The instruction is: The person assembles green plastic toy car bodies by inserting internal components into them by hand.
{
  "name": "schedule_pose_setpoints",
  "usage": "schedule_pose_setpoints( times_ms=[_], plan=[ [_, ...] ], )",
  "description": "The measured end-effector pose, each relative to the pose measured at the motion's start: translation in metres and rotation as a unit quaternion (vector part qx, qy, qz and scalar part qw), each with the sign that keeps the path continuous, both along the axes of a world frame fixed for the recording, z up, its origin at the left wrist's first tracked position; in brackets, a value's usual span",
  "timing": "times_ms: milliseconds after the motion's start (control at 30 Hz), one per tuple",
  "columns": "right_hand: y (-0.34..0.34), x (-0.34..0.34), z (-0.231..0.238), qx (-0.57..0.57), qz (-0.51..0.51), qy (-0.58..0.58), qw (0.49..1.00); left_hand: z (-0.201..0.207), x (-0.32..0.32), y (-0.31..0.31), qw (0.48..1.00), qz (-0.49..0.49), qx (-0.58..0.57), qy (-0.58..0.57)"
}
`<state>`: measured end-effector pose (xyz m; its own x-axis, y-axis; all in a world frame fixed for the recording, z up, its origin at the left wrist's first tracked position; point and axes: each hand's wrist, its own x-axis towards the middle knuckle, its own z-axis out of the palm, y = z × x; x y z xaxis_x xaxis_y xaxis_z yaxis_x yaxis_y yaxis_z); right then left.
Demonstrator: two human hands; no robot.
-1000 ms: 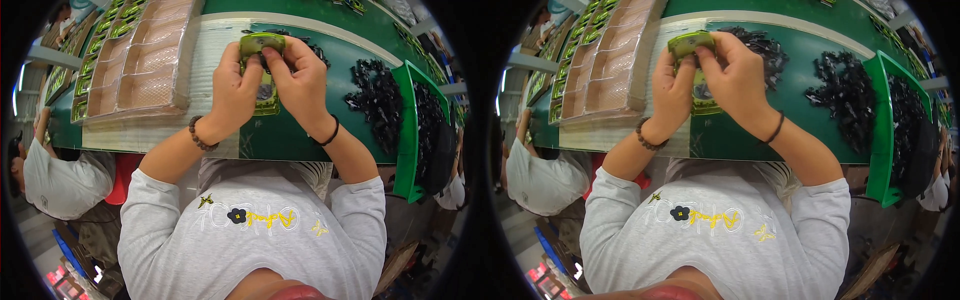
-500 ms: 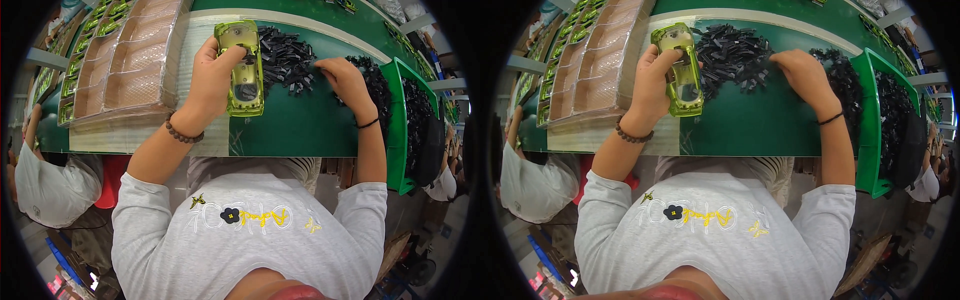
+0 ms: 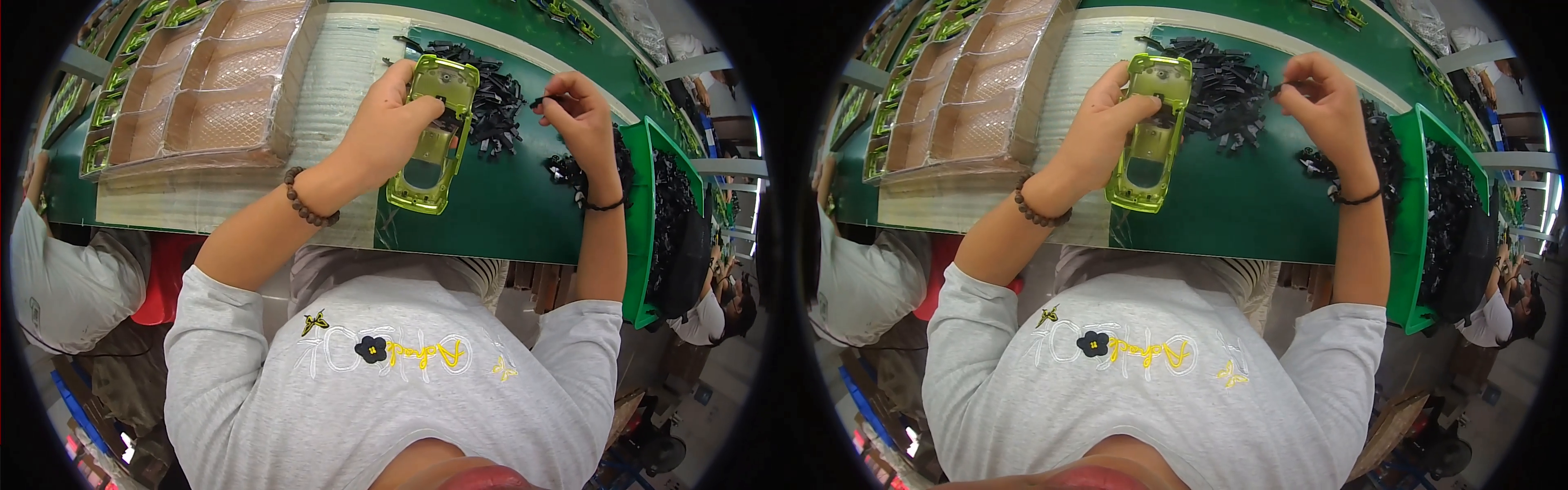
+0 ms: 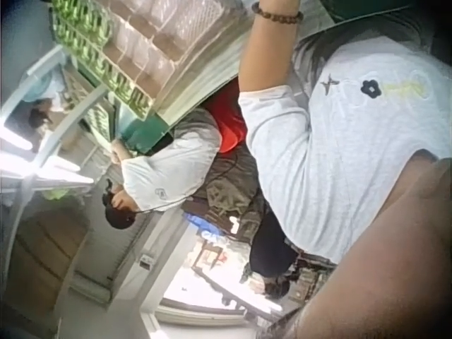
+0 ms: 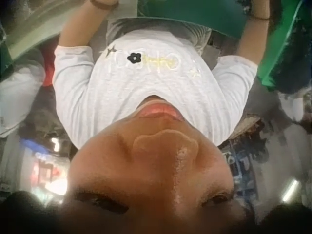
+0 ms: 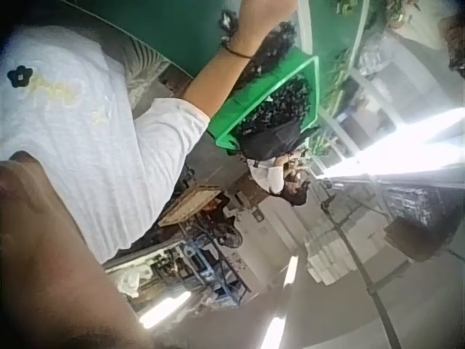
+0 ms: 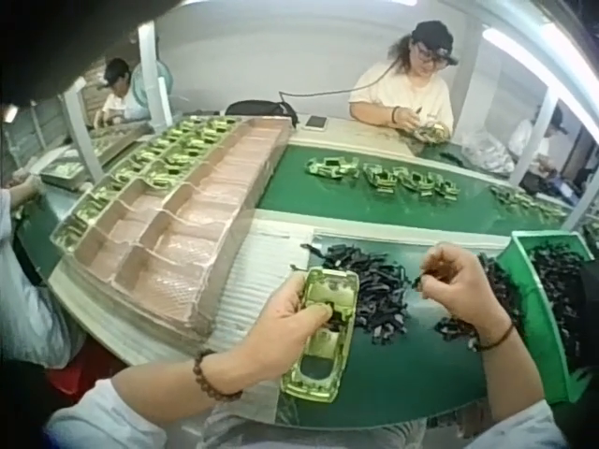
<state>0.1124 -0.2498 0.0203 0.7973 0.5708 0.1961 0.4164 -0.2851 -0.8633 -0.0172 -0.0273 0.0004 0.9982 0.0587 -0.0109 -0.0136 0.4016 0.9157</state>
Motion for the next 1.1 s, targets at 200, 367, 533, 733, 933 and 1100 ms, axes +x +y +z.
schedule_pose_setpoints(
  times_ms=[200,367,533,733,933,1100],
  plan=[
    [-0.022,0.021,-0.024,-0.29,-0.039,-0.327,0.899,0.0,0.004,0.0,1.0,0.015,-0.008,0.0],
    [-0.024,0.017,-0.015,-0.266,-0.045,-0.334,0.903,0.0,0.004,-0.006,1.0,0.023,0.002,-0.01],
    [0.048,-0.046,0.034,-0.079,-0.024,-0.317,0.945,-0.012,0.002,-0.004,0.993,0.054,0.102,-0.038],
    [0.089,-0.062,0.024,-0.108,0.004,-0.505,0.856,-0.015,0.006,-0.006,0.991,0.08,0.096,-0.039],
    [0.096,-0.058,0.022,-0.117,0.025,-0.515,0.849,-0.007,0.003,-0.003,0.993,0.049,0.107,0.004],
    [0.089,-0.044,0.042,-0.111,0.067,-0.237,0.963,-0.007,0.001,-0.005,0.994,0.047,0.095,-0.036]
  ],
)
